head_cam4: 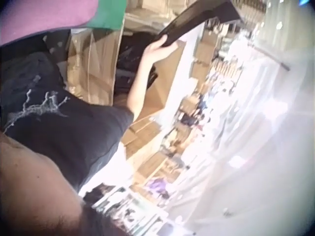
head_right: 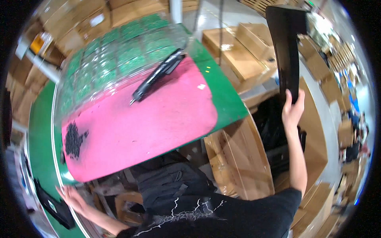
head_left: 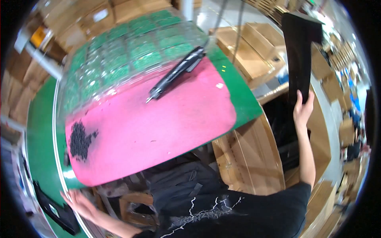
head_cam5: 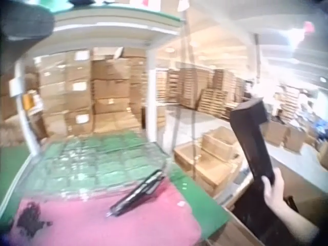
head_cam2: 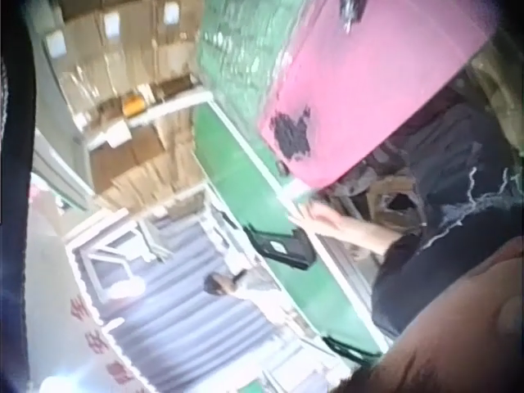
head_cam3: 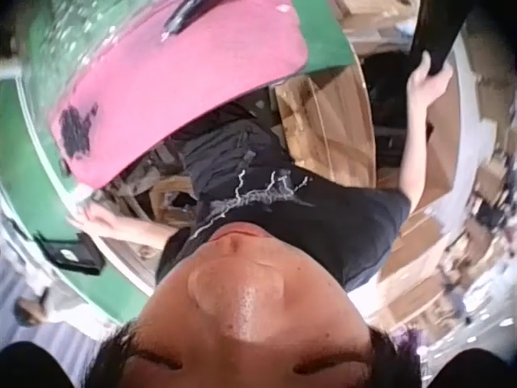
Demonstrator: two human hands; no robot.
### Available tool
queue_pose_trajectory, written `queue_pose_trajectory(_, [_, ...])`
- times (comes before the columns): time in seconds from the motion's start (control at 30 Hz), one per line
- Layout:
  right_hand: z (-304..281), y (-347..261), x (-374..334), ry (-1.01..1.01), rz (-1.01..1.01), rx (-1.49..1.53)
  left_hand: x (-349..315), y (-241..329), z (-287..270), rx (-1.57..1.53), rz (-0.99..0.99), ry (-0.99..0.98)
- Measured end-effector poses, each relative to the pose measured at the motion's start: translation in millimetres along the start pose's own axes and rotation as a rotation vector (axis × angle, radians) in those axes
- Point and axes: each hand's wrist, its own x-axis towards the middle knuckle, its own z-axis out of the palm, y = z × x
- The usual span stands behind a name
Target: Assembling electronic circuit boards into plastic housings and securing them with an electric screwdriver.
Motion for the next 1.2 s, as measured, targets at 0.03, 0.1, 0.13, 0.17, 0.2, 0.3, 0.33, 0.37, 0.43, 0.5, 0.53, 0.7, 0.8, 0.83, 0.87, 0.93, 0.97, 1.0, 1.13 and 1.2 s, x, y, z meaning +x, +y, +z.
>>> queue_pose_trajectory(0.03, [-4.7, -34.6, -1.9, -0.073, -0.051, 0.086, -0.8, -10.5, 9.3, -0.023, 0.025, -0.122])
queue_pose_trajectory(0.1, [-5.5, -85.1, -8.3, -0.213, -0.229, 0.172, -35.5, -13.8, 85.8, 0.038, 0.049, -0.059])
queue_pose_trajectory(0.13, [-10.3, -114.1, -3.4, -0.338, -0.340, 0.234, -42.6, -18.6, 103.3, 0.080, 0.055, -0.197])
queue_pose_trajectory(0.17, [-11.1, -142.1, -0.6, -0.459, -0.457, 0.297, -48.3, -23.5, 113.4, 0.122, 0.062, -0.332])
queue_pose_trajectory(0.2, [-12.5, -161.5, -1.5, -0.607, -0.612, 0.193, -54.6, -29.6, 127.5, 0.075, 0.069, -0.424])
queue_pose_trajectory(0.3, [-3.5, -214.1, -9.2, -0.815, -1.166, 0.146, -77.6, -23.6, 160.6, 0.046, 0.030, -0.621])
queue_pose_trajectory(0.33, [3.0, -232.3, -12.3, -0.826, -1.192, 0.225, -78.6, -21.9, 169.6, 0.118, 0.073, -0.654])
queue_pose_trajectory(0.37, [9.0, -245.1, -15.9, -0.843, -1.211, 0.294, -81.3, -19.5, 174.3, 0.172, 0.035, -0.720])
queue_pose_trajectory(0.43, [25.4, -268.6, -20.6, -0.953, -1.165, 0.377, -79.7, -17.1, 180.4, 0.238, 0.040, -0.889])
queue_pose_trajectory(0.5, [46.8, -298.0, -7.8, -0.988, -1.180, 0.510, -67.4, -8.2, 171.2, 0.265, -0.003, -0.927])
queue_pose_trajectory(0.53, [58.1, -312.7, 7.1, -0.974, -1.153, 0.528, -65.3, -10.7, 166.9, 0.235, -0.036, -0.848])
queue_pose_trajectory(0.7, [194.9, -383.2, 77.1, -0.601, -0.916, 0.423, -59.6, -18.5, 159.3, 0.117, -0.085, -0.624])
queue_pose_trajectory(0.8, [306.0, -374.0, 124.8, -0.578, -0.769, 0.202, -53.7, -12.7, 160.9, 0.103, -0.081, -0.839])
queue_pose_trajectory(0.83, [336.0, -366.1, 138.6, -0.609, -0.713, 0.118, -55.9, -10.3, 163.5, 0.085, -0.121, -0.850])
queue_pose_trajectory(0.87, [359.7, -362.6, 143.4, -0.618, -0.724, 0.053, -57.5, -14.5, 161.9, 0.042, -0.147, -0.819])
queue_pose_trajectory(0.93, [404.5, -344.8, 139.0, -0.587, -0.685, -0.047, -58.4, -19.6, 161.5, -0.039, -0.212, -0.802])
queue_pose_trajectory(0.97, [425.1, -339.2, 134.7, -0.550, -0.632, -0.076, -55.7, -22.0, 162.4, -0.034, -0.174, -0.851])
queue_pose_trajectory(1.0, [436.8, -351.0, 130.1, -0.607, -0.601, -0.072, -56.2, -20.9, 161.8, -0.072, -0.190, -0.840])
queue_pose_trajectory(1.13, [446.5, -359.9, 150.2, -0.776, -0.750, -0.163, -56.6, -22.5, 159.1, -0.140, -0.228, -0.846])
queue_pose_trajectory(1.2, [446.0, -372.7, 149.8, -0.840, -0.763, -0.159, -56.4, -24.4, 157.5, -0.148, -0.219, -0.832])
